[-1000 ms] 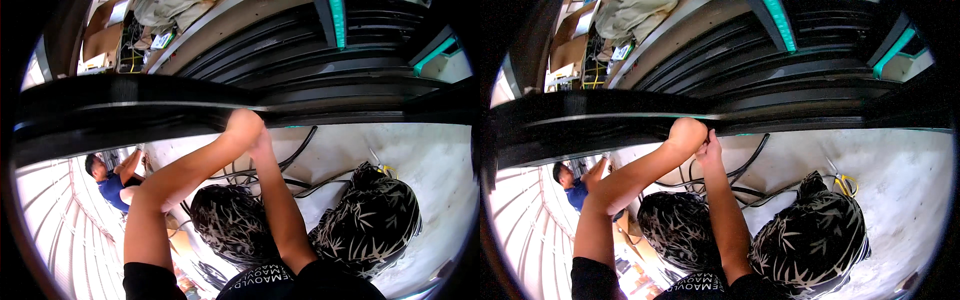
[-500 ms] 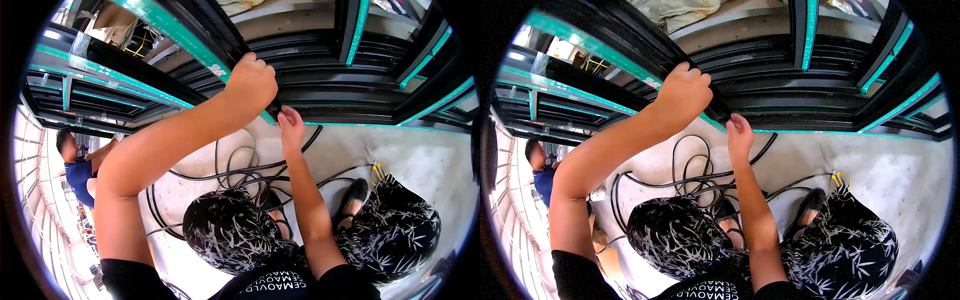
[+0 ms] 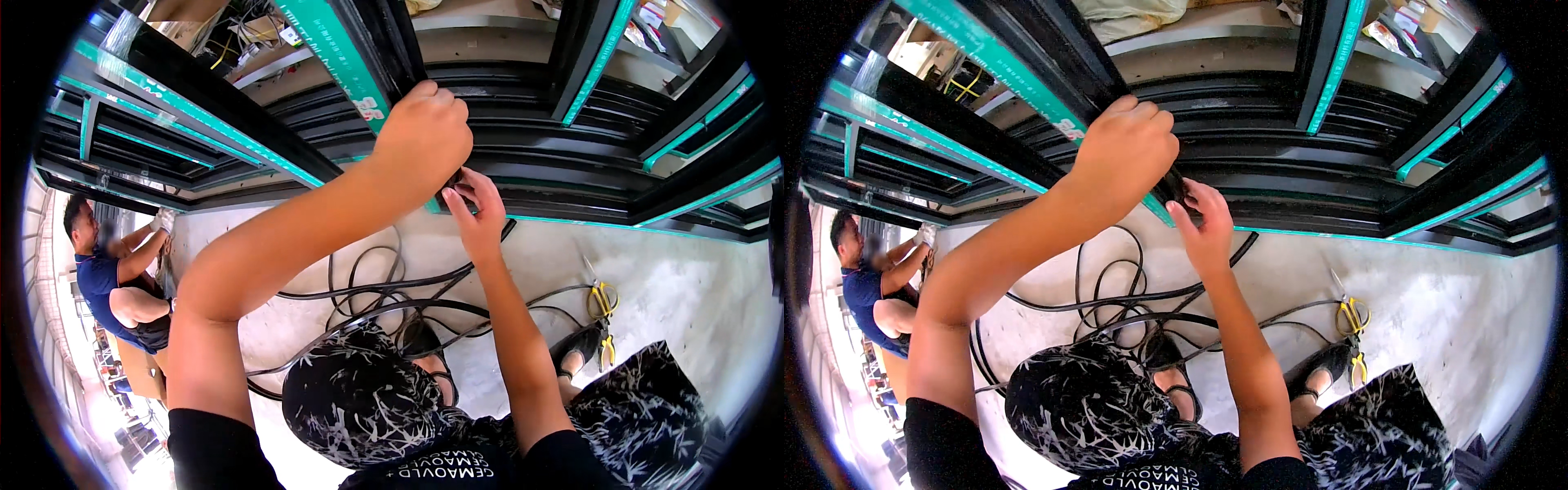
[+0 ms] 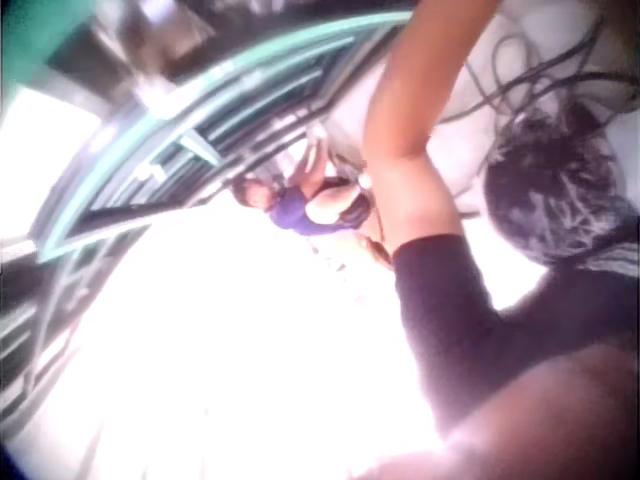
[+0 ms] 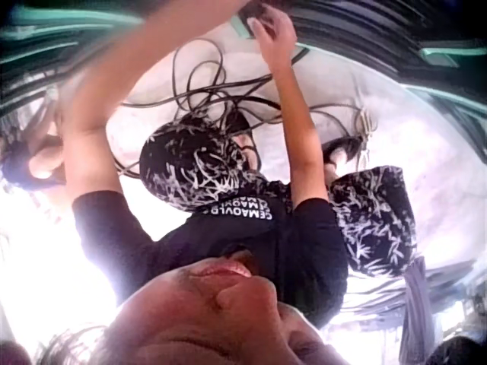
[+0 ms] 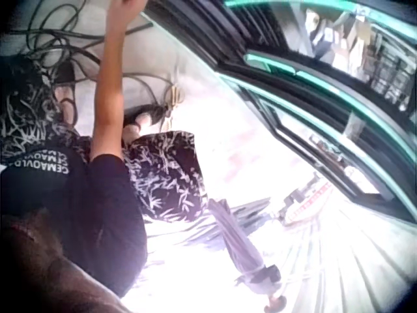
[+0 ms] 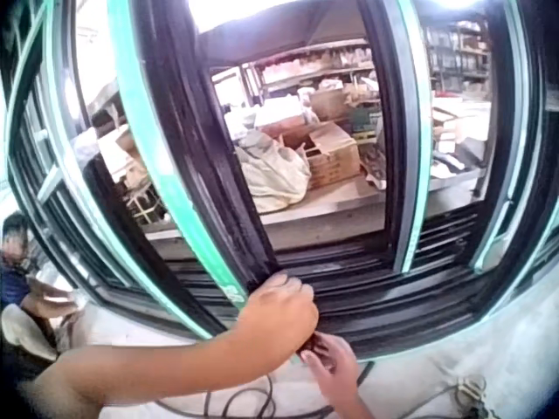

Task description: The person installs a black sealant strip into the grooves of a metal window frame by pressing it in with their hands and cutting the strip to size using scissors.

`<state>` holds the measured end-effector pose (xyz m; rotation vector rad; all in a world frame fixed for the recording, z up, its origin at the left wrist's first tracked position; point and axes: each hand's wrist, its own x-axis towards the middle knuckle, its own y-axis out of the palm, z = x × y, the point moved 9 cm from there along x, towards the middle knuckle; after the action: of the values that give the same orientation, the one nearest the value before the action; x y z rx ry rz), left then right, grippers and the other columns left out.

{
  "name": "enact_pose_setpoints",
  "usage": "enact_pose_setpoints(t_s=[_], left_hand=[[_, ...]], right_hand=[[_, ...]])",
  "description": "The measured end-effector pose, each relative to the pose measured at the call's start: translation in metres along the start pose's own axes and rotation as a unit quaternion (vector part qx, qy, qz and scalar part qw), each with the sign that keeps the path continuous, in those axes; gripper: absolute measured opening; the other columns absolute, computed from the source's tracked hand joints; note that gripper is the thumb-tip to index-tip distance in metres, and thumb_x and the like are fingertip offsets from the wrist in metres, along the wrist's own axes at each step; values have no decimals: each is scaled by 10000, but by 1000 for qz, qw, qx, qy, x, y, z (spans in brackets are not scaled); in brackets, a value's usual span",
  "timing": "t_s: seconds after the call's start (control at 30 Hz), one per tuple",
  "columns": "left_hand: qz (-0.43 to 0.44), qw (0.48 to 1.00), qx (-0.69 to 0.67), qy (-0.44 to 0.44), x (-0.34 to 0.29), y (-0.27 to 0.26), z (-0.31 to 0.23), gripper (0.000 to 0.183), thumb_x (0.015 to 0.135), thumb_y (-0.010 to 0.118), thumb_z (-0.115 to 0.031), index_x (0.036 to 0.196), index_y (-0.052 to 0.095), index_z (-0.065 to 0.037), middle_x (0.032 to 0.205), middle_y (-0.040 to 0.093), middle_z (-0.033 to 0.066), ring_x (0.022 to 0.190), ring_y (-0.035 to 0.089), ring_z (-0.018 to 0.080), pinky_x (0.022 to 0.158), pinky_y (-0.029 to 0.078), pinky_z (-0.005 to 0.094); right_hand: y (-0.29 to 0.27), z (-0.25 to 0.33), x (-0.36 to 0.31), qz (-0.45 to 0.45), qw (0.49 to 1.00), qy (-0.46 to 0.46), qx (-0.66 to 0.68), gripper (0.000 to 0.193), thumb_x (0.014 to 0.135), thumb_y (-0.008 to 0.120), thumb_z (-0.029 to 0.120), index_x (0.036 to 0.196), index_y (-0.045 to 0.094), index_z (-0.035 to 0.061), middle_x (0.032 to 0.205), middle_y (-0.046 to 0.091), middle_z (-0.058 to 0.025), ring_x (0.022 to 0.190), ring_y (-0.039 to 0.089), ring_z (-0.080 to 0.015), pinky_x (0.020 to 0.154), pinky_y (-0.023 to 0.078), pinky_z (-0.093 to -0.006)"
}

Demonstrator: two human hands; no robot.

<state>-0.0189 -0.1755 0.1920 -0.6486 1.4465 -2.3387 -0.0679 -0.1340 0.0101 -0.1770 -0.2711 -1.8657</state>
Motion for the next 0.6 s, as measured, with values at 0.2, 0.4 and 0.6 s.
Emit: enact_pose_setpoints(t_s=[0.2, 0.4, 0.6], left_hand=[[-284, 947, -103, -110, -40, -100, 27, 89, 832, 658, -31, 920, 657, -28, 915, 626, 71, 715, 551, 183, 671, 475, 323], [-533, 728, -281, -328, -86, -134, 113, 245, 1027, 538, -165, 1194, 518, 14, 1073, 592, 86, 900, 558, 127, 820, 470, 255], [-457, 652, -483, -364, -27, -152, 170, 517, 1047, 340, -454, 1192, 555, -6, 1012, 686, 116, 895, 689, 255, 803, 580, 390]], right_hand=[[4, 54, 32, 3, 993, -104, -57, 270, 823, 762, 119, 1067, 686, 34, 985, 682, -105, 896, 617, -283, 789, 503, -355], [22, 94, 64, 44, 991, -119, -37, 196, 819, 733, 86, 1000, 683, 31, 930, 681, -100, 861, 608, -302, 772, 481, -374], [34, 103, 69, 20, 990, -132, -43, 170, 878, 679, 111, 1022, 666, 21, 950, 668, -133, 883, 611, -326, 797, 483, -397]])
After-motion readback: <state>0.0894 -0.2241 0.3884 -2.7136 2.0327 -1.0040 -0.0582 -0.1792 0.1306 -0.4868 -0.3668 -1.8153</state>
